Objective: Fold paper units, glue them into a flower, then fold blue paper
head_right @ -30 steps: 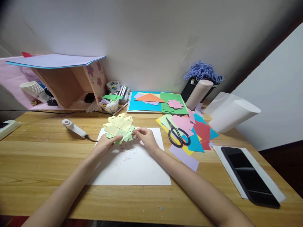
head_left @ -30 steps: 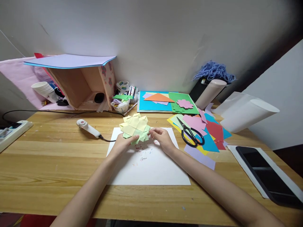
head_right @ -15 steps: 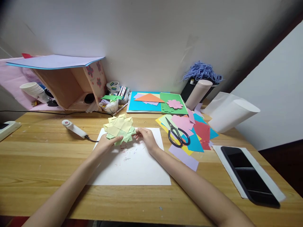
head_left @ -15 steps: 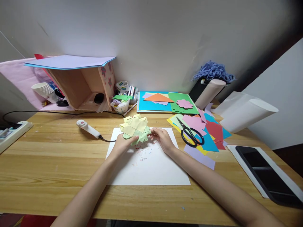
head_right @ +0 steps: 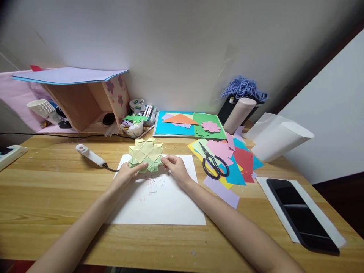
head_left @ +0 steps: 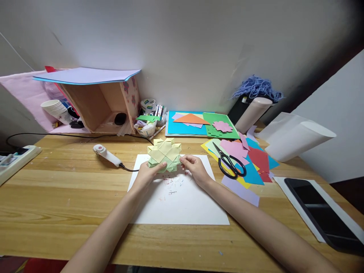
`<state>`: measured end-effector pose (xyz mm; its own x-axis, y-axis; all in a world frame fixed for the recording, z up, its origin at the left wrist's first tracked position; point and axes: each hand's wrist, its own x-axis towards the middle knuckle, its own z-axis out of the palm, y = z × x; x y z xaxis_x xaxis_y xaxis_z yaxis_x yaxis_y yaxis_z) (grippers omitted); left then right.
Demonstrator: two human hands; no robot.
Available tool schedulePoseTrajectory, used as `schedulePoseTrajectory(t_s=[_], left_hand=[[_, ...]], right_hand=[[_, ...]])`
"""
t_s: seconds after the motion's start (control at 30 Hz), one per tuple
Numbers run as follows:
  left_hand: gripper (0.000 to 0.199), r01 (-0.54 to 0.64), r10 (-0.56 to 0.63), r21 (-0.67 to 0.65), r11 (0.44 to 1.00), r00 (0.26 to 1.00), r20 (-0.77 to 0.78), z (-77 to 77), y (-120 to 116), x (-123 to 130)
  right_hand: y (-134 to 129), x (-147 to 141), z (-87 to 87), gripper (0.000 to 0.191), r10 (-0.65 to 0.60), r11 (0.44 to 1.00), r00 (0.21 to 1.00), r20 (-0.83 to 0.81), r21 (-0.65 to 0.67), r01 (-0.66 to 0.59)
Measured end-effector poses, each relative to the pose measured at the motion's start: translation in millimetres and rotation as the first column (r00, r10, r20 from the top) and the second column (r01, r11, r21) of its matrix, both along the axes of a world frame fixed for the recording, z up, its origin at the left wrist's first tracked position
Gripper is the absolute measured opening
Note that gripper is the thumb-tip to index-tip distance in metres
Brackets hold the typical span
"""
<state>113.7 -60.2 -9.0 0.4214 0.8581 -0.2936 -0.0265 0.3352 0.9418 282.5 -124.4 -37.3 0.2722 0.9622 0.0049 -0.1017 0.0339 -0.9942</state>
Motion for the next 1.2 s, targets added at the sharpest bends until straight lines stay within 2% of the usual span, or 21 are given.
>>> schedulePoseTrajectory(t_s=[0.1, 0.33, 0.6, 0.7, 0.8, 0.93, 1.2], left_hand=[[0.05, 0.001, 0.003, -0.044, 0.999, 0.996, 0.092, -2.3, 0, -1], [0.047, -0.013, 0.015, -0.036, 0.999, 0.996, 0.083, -0.4, -1, -2], [0.051, 0.064, -0.065, 0.006, 0.998, 0.995, 0.075, 2.0, -3, -1], [0.048, 0.025, -0.025, 0.003, 1.0, 1.0, -0.009, 2.1, 0, -1], [0.045, -0.028, 0.029, 0.019, 0.999, 0.997, -0.07, 1.3, 4, -3], [0.044, -0.056, 0.06, 0.064, 0.996, 0.996, -0.061, -0.2, 6, -5], [0.048, -0.038, 0.041, 0.083, 0.996, 0.999, -0.032, 0.2, 6, -7]], right_hand=[[0, 0, 0.9, 0.031, 0.028, 1.0, 0.999, 0.021, 0.009, -0.029], [-1, -1, 1.9, 0.032, 0.055, 0.999, 0.998, 0.033, -0.005, -0.054], [-1, -3, 1.3, 0.03, 0.069, 0.997, 0.997, -0.037, -0.013, -0.07], [-2, -2, 0.2, 0.028, 0.066, 0.998, 0.997, -0.028, -0.016, -0.067], [-3, -2, 0.3, 0.027, 0.118, 0.993, 0.993, -0.007, -0.009, -0.118], [-5, -4, 1.0, 0.025, 0.21, 0.978, 0.978, -0.011, 0.011, -0.21], [-4, -5, 2.8, 0.029, 0.21, 0.978, 0.977, -0.028, 0.005, -0.21]])
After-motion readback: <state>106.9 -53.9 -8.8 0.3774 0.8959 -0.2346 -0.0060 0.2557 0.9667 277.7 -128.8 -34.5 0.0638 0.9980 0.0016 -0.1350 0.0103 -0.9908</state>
